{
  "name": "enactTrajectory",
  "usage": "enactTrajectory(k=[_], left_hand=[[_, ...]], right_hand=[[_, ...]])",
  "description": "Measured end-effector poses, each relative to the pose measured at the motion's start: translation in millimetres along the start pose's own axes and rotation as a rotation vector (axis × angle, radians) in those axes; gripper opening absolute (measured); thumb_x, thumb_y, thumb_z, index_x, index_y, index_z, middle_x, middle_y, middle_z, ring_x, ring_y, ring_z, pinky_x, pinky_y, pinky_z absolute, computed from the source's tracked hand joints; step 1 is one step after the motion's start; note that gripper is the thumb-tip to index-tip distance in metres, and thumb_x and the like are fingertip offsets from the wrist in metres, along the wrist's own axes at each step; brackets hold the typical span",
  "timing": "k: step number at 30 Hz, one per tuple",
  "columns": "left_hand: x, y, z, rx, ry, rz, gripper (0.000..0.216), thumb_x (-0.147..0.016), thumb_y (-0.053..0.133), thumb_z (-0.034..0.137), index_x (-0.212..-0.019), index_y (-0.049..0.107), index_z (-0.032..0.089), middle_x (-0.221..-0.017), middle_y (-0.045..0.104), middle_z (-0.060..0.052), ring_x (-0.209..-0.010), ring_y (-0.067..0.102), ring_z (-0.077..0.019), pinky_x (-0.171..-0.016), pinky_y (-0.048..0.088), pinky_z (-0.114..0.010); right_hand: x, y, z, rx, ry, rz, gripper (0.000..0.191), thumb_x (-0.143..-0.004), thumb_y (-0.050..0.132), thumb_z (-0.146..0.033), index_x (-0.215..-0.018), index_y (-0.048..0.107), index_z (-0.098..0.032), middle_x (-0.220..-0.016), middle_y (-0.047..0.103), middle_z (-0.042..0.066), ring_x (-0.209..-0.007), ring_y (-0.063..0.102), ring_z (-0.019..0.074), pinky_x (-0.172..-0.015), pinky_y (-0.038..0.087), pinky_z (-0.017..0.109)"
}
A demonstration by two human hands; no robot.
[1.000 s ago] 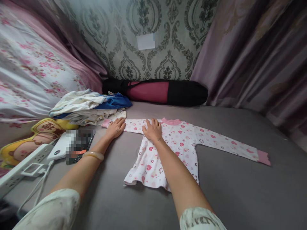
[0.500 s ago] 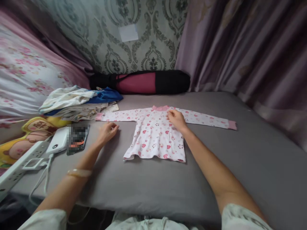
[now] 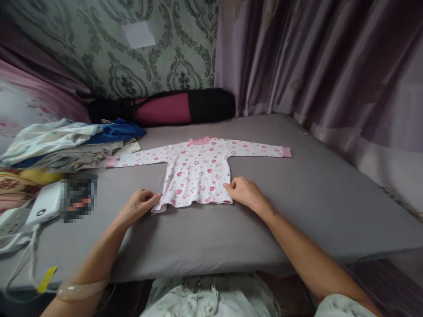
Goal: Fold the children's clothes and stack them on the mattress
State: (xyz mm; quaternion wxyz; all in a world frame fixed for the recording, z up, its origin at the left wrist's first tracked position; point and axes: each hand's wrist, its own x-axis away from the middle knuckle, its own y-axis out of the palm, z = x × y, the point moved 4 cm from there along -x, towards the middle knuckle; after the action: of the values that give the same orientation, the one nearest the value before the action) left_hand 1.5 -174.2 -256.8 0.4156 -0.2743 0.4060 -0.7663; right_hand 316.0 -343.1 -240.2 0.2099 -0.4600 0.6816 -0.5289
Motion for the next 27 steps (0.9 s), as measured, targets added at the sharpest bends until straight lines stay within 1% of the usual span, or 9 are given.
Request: enactTrajectory(k=[5, 8, 10, 14, 17, 19, 21, 24, 27], left_hand=[[6, 3, 16, 0.006, -0.050, 0.004, 0.045, -0.074, 0.052, 0.057, -0.066, 0.070, 0.016, -0.074, 0.061, -0.007, -0.081, 0.056, -0.0215, -0.070, 0.043, -0.028], [8, 4, 21, 0.023, -0.080, 0.009, 0.041, -0.072, 0.055, 0.053, -0.067, 0.071, 0.016, -0.079, 0.061, -0.007, -0.083, 0.056, -0.0216, -0.071, 0.043, -0.029], [8, 5, 22, 0.065, -0.104, 0.017, 0.036, -0.069, 0.059, 0.050, -0.066, 0.069, 0.016, -0.078, 0.060, -0.006, -0.078, 0.056, -0.0198, -0.067, 0.043, -0.027], [6, 10, 20, 0.316, -0.153, -0.082, 0.038, -0.069, 0.061, 0.055, -0.067, 0.059, 0.016, -0.059, 0.054, 0.001, -0.055, 0.049, -0.0123, -0.050, 0.035, -0.022], [5, 2, 13, 0.534, -0.195, -0.004, 0.042, -0.065, 0.067, 0.057, -0.068, 0.052, 0.018, -0.055, 0.050, 0.005, -0.049, 0.045, -0.0088, -0.046, 0.031, -0.019], [6, -5, 6, 0.663, -0.245, 0.053, 0.046, -0.060, 0.072, 0.056, -0.074, 0.048, 0.019, -0.057, 0.051, 0.006, -0.049, 0.047, -0.0086, -0.045, 0.034, -0.019], [9, -8, -1, 0.731, -0.308, 0.024, 0.053, -0.058, 0.074, 0.057, -0.086, 0.047, 0.020, -0.059, 0.054, 0.006, -0.048, 0.050, -0.0097, -0.044, 0.037, -0.020], [14, -11, -8, 0.674, -0.333, -0.079, 0.060, -0.059, 0.073, 0.060, -0.098, 0.048, 0.021, -0.059, 0.055, 0.007, -0.043, 0.050, -0.0103, -0.041, 0.036, -0.021], [15, -12, -16, 0.569, -0.298, -0.157, 0.059, -0.062, 0.070, 0.063, -0.096, 0.050, 0.019, -0.057, 0.052, 0.008, -0.042, 0.047, -0.0095, -0.040, 0.035, -0.021]], right_hand=[[9, 4, -8, 0.079, -0.019, 0.013, 0.029, -0.084, 0.050, -0.046, -0.069, 0.057, -0.023, -0.072, 0.066, 0.003, -0.066, 0.059, 0.0183, -0.055, 0.027, 0.026], [8, 7, -3, 0.009, -0.014, 0.016, 0.026, -0.083, 0.050, -0.045, -0.069, 0.054, -0.024, -0.070, 0.066, 0.001, -0.063, 0.056, 0.0169, -0.054, 0.029, 0.026], [7, 8, 1, -0.058, 0.004, 0.032, 0.027, -0.082, 0.052, -0.046, -0.068, 0.053, -0.024, -0.069, 0.065, 0.000, -0.063, 0.056, 0.0164, -0.055, 0.031, 0.026], [1, 15, 8, -0.235, 0.035, 0.045, 0.030, -0.080, 0.055, -0.050, -0.067, 0.048, -0.023, -0.058, 0.059, -0.002, -0.055, 0.052, 0.0143, -0.052, 0.033, 0.025], [-1, 20, 14, -0.428, 0.068, -0.038, 0.031, -0.078, 0.056, -0.052, -0.072, 0.045, -0.024, -0.049, 0.053, -0.006, -0.043, 0.043, 0.0113, -0.046, 0.029, 0.023], [-2, 20, 19, -0.527, 0.077, -0.078, 0.031, -0.077, 0.057, -0.053, -0.078, 0.045, -0.024, -0.048, 0.053, -0.007, -0.040, 0.039, 0.0101, -0.044, 0.025, 0.023], [-3, 19, 24, -0.572, 0.067, -0.087, 0.033, -0.076, 0.059, -0.053, -0.085, 0.047, -0.023, -0.050, 0.055, -0.007, -0.040, 0.038, 0.0097, -0.043, 0.023, 0.022], [-4, 17, 26, -0.505, 0.027, -0.101, 0.031, -0.078, 0.060, -0.048, -0.091, 0.048, -0.022, -0.049, 0.053, -0.008, -0.042, 0.040, 0.0104, -0.044, 0.022, 0.022], [-3, 10, 19, -0.292, -0.011, -0.123, 0.022, -0.082, 0.057, -0.040, -0.091, 0.051, -0.021, -0.052, 0.055, -0.005, -0.048, 0.046, 0.0121, -0.047, 0.024, 0.023]])
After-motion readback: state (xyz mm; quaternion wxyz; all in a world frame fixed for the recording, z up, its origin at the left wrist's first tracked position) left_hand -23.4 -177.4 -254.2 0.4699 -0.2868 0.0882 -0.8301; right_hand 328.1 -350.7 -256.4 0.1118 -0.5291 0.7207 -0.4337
